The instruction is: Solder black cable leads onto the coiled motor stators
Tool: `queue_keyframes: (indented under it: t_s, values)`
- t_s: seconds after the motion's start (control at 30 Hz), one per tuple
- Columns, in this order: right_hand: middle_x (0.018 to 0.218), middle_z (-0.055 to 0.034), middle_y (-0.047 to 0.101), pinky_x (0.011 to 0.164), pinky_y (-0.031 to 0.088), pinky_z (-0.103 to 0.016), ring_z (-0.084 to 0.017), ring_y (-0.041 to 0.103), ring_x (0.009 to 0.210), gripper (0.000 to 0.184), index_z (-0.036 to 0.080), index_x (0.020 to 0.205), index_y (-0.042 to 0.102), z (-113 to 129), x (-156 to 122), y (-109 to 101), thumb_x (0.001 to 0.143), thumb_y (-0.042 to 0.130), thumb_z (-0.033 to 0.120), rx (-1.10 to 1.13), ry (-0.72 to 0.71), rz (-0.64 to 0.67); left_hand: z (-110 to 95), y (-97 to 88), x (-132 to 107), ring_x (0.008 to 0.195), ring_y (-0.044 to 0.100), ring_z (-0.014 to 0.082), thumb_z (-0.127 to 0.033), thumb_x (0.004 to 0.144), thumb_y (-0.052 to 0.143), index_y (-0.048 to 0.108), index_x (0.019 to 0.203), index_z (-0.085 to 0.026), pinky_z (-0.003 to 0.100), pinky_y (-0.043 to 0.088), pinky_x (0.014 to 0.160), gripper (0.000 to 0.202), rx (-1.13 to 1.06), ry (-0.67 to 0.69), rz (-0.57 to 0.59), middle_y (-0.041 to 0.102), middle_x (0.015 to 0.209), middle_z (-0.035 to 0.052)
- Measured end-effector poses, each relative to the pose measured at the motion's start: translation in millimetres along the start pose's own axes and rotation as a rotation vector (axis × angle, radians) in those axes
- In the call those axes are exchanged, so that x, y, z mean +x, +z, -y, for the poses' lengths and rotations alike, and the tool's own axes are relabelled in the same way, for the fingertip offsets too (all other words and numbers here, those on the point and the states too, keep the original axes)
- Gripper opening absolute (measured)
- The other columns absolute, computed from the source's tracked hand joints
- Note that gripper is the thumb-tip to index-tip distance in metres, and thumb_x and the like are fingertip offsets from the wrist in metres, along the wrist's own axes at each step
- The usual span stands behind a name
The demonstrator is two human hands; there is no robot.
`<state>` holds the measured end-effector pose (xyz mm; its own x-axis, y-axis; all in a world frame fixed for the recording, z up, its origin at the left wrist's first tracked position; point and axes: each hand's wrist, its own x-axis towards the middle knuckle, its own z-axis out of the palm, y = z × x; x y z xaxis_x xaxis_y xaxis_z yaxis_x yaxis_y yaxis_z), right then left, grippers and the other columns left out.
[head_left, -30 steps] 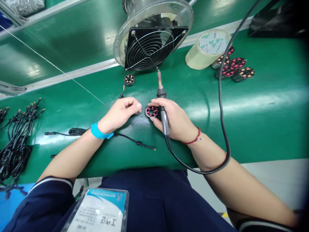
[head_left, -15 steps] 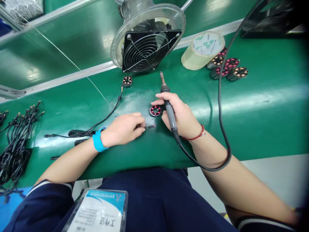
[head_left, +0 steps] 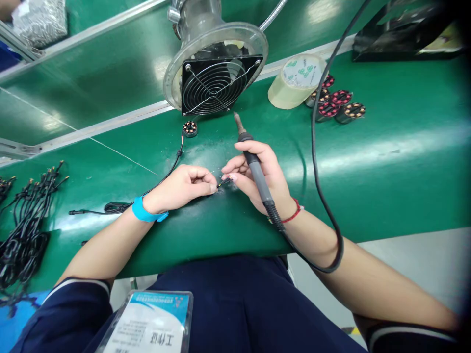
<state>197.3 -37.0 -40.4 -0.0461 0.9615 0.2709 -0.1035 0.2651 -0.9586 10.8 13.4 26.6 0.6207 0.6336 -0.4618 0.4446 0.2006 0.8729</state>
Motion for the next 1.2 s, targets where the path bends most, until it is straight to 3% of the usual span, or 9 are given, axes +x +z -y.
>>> queue_keyframes:
  t_s: [0.27,0.43,0.53,0.77,0.9,1.1,1.2]
  values:
    - [0.086,0.0039,0.070,0.071,0.057,-0.024,-0.010,0.067,0.074,0.039,0.030,0.118,0.047,9,2,-2,0.086,0.071,0.027,0.085,0.016,0.045,1,-0.4,0,0.064,0.046,0.0073,-0.028,0.077,0.062,0.062,0.075,-0.012,0.022,0.038,0.065,0.016,0.011,-0.003,0.030,0.056,0.069,-0.0021]
    - [0.088,0.0052,0.067,0.071,0.061,-0.024,-0.009,0.071,0.071,0.039,0.032,0.117,0.046,7,0,-1,0.087,0.069,0.023,0.172,0.083,0.061,3,4.1,-1,0.060,0.043,0.0071,-0.039,0.090,0.053,0.059,0.085,-0.014,0.021,0.037,0.059,0.026,0.004,0.141,-0.065,0.052,0.069,-0.0029]
    - [0.089,0.0050,0.065,0.072,0.062,-0.025,-0.011,0.072,0.072,0.040,0.033,0.118,0.045,7,-1,0,0.087,0.069,0.026,0.175,0.116,0.061,4,8.3,-1,0.059,0.043,0.0076,-0.039,0.095,0.045,0.058,0.078,-0.015,0.022,0.036,0.058,0.032,0.142,0.173,-0.104,0.051,0.066,-0.0029]
    - [0.090,0.0056,0.062,0.070,0.063,-0.026,-0.011,0.071,0.071,0.046,0.036,0.121,0.044,3,-4,2,0.086,0.070,0.023,0.105,0.017,0.045,6,13.7,1,0.071,0.054,0.0086,-0.032,0.096,0.046,0.064,0.078,-0.015,0.021,0.040,0.068,0.031,0.236,0.252,-0.119,0.067,0.080,0.0000]
    - [0.088,0.0054,0.063,0.067,0.062,-0.024,-0.009,0.069,0.068,0.043,0.033,0.122,0.043,3,-4,2,0.087,0.068,0.023,0.050,-0.048,0.048,4,15.1,0,0.066,0.051,0.0085,-0.030,0.093,0.047,0.062,0.072,-0.014,0.022,0.039,0.064,0.030,0.243,0.185,-0.129,0.064,0.073,-0.0007]
    - [0.084,0.0043,0.064,0.064,0.058,-0.022,-0.009,0.065,0.067,0.037,0.029,0.118,0.047,5,-4,4,0.088,0.068,0.028,-0.055,-0.113,0.017,-1,18.4,-1,0.059,0.055,0.0071,-0.028,0.088,0.053,0.055,0.082,-0.015,0.020,0.042,0.056,0.015,-0.178,0.017,-0.006,0.061,0.072,-0.0008]
    - [0.084,0.0053,0.064,0.064,0.057,-0.021,-0.008,0.064,0.066,0.036,0.029,0.117,0.049,4,-4,5,0.087,0.068,0.024,-0.052,-0.120,0.032,-2,18.6,1,0.052,0.046,0.0042,-0.024,0.083,0.057,0.055,0.077,-0.015,0.018,0.037,0.051,0.011,-0.193,-0.020,-0.056,0.055,0.064,-0.0041]
